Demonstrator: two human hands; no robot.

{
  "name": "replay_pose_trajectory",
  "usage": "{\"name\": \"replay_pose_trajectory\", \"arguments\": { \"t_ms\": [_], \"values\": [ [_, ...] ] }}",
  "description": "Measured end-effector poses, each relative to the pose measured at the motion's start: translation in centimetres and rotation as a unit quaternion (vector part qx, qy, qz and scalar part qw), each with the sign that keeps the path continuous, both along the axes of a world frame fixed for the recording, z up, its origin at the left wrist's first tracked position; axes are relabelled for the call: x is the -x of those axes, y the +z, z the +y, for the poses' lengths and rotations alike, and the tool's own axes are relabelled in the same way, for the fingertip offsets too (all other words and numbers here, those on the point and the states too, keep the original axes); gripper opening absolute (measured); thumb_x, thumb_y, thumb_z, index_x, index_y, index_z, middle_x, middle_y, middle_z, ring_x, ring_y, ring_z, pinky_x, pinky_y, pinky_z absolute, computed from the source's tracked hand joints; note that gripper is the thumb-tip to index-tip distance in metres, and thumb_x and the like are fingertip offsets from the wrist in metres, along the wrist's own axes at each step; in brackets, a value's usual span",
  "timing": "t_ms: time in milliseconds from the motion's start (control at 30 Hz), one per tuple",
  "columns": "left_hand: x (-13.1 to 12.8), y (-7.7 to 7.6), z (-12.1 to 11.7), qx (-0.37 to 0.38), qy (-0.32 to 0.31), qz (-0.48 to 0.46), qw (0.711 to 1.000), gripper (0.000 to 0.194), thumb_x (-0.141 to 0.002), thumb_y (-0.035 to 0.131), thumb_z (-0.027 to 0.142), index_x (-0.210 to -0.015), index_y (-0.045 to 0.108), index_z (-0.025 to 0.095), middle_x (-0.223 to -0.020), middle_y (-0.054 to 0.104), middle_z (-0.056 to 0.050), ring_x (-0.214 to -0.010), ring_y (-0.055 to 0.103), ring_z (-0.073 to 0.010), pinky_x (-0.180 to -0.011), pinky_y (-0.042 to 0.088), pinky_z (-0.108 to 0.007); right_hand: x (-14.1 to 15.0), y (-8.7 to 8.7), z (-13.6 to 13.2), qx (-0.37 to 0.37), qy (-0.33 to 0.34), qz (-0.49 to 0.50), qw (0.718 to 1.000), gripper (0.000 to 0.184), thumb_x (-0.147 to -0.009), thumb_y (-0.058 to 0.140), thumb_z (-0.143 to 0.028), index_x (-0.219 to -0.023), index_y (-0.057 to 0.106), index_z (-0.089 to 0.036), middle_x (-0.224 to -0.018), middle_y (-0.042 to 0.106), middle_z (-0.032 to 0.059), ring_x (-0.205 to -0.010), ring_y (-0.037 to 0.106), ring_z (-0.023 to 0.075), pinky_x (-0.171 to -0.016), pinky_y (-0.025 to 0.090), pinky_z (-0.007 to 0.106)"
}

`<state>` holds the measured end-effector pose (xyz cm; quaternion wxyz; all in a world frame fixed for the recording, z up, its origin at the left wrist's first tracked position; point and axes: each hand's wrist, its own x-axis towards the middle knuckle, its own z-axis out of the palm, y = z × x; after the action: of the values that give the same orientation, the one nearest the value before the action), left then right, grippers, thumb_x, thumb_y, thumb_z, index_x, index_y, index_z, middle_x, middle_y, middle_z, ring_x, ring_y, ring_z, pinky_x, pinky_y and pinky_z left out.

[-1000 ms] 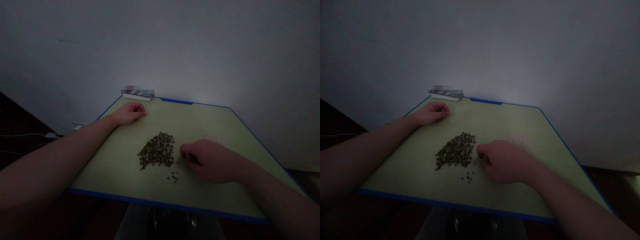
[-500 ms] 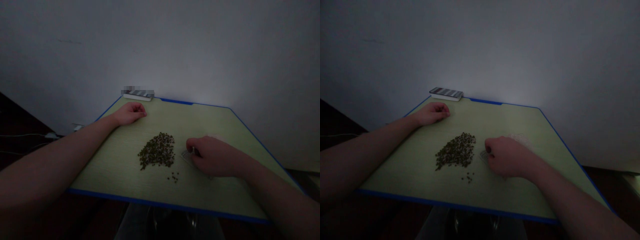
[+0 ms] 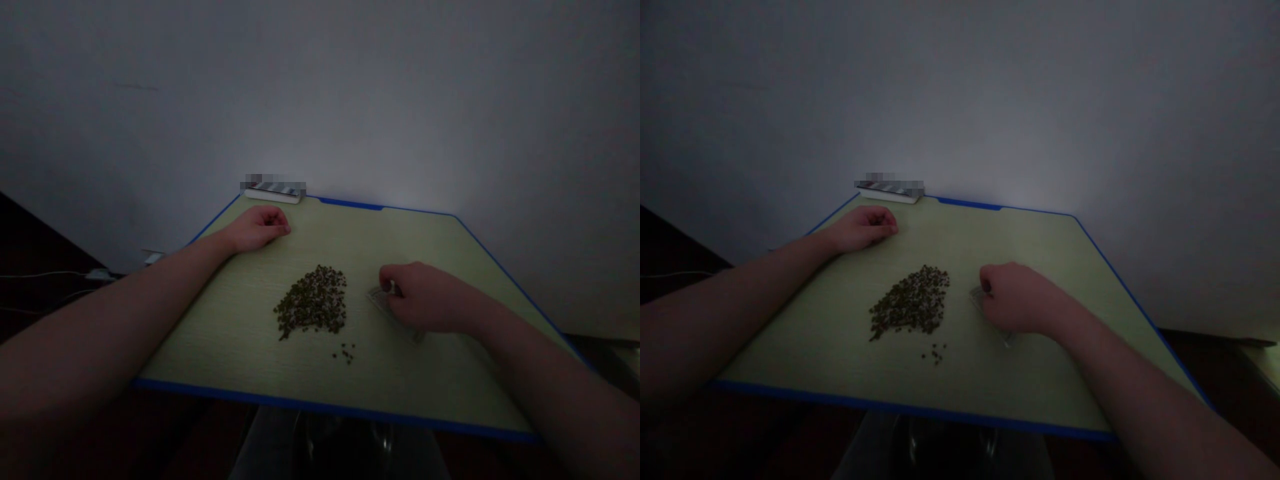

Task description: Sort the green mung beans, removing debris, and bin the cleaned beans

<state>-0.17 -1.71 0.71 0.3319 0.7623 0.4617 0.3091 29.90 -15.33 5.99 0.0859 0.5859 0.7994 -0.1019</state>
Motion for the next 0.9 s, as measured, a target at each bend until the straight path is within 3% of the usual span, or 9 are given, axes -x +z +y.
{"name": "replay_pose_trajectory", "arguments": {
  "t_ms": [133, 267, 333, 467, 533, 733, 900],
  "values": [
    [0.0, -0.1, 0.1, -0.004, -0.003, 0.0, 1.0, 0.019, -0.072, 0.066, 0.033, -0.071, 0.058, 0.016, -0.053, 0.047, 0.005, -0.05, 0.041, -0.0083, -0.048, 0.032, -0.022, -2.0, 0.8, 1.2, 0.035, -0.025, 0.02, 0.999, 0.017, -0.077, 0.055, -0.018, -0.091, 0.065, -0.018, -0.081, 0.071, 0.0082, -0.071, 0.064, 0.0212, -0.058, 0.04, 0.03],
    [-0.1, 0.0, 0.0, 0.002, 0.005, 0.001, 1.0, 0.019, -0.071, 0.067, 0.033, -0.071, 0.058, 0.016, -0.052, 0.047, 0.005, -0.048, 0.041, -0.0082, -0.047, 0.031, -0.021, -3.5, 1.7, 1.8, 0.08, -0.087, 0.133, 0.984, 0.02, -0.084, 0.052, -0.022, -0.101, 0.059, -0.018, -0.068, 0.068, 0.0035, -0.058, 0.062, 0.0187, -0.053, 0.042, 0.028],
    [-0.1, 0.0, 0.0, 0.003, 0.005, -0.001, 1.0, 0.019, -0.072, 0.067, 0.033, -0.071, 0.059, 0.016, -0.051, 0.046, 0.005, -0.048, 0.04, -0.0081, -0.046, 0.031, -0.022, -3.1, 1.6, 1.5, 0.074, -0.082, 0.158, 0.981, 0.019, -0.086, 0.05, -0.023, -0.103, 0.058, -0.018, -0.067, 0.068, 0.0029, -0.057, 0.062, 0.0178, -0.053, 0.042, 0.028],
    [-0.2, 0.2, -0.1, 0.002, 0.003, -0.004, 1.0, 0.017, -0.072, 0.066, 0.032, -0.071, 0.058, 0.016, -0.051, 0.047, 0.005, -0.048, 0.041, -0.0081, -0.047, 0.031, -0.021, -0.5, 0.1, 0.6, 0.008, 0.006, 0.096, 0.995, 0.018, -0.083, 0.054, -0.021, -0.097, 0.064, -0.017, -0.081, 0.072, 0.0079, -0.07, 0.065, 0.0195, -0.06, 0.041, 0.028],
    [-0.2, 0.3, -0.2, 0.004, 0.006, -0.003, 1.0, 0.017, -0.072, 0.066, 0.031, -0.071, 0.058, 0.016, -0.052, 0.047, 0.005, -0.049, 0.041, -0.008, -0.047, 0.031, -0.021, 0.4, -0.5, 0.4, -0.003, 0.012, 0.074, 0.997, 0.021, -0.083, 0.054, -0.021, -0.099, 0.066, -0.017, -0.086, 0.074, 0.0101, -0.073, 0.065, 0.0206, -0.061, 0.041, 0.029],
    [-0.2, 0.4, -0.3, 0.011, 0.005, -0.004, 1.0, 0.016, -0.072, 0.066, 0.03, -0.071, 0.058, 0.016, -0.053, 0.047, 0.005, -0.049, 0.04, -0.0079, -0.048, 0.032, -0.021, -1.8, -0.2, 2.3, -0.003, -0.061, 0.002, 0.998, 0.022, -0.081, 0.055, -0.02, -0.098, 0.068, -0.016, -0.091, 0.075, 0.0123, -0.077, 0.068, 0.0227, -0.062, 0.044, 0.03],
    [-0.1, 0.2, -0.2, 0.019, 0.015, -0.005, 1.0, 0.016, -0.072, 0.066, 0.031, -0.072, 0.059, 0.016, -0.052, 0.046, 0.006, -0.048, 0.04, -0.0078, -0.047, 0.03, -0.021, -5.2, 0.5, 4.0, 0.085, -0.128, 0.016, 0.988, 0.013, -0.079, 0.056, -0.018, -0.088, 0.064, -0.017, -0.065, 0.071, 0.0063, -0.057, 0.067, 0.0198, -0.052, 0.045, 0.029]
  ]
}}
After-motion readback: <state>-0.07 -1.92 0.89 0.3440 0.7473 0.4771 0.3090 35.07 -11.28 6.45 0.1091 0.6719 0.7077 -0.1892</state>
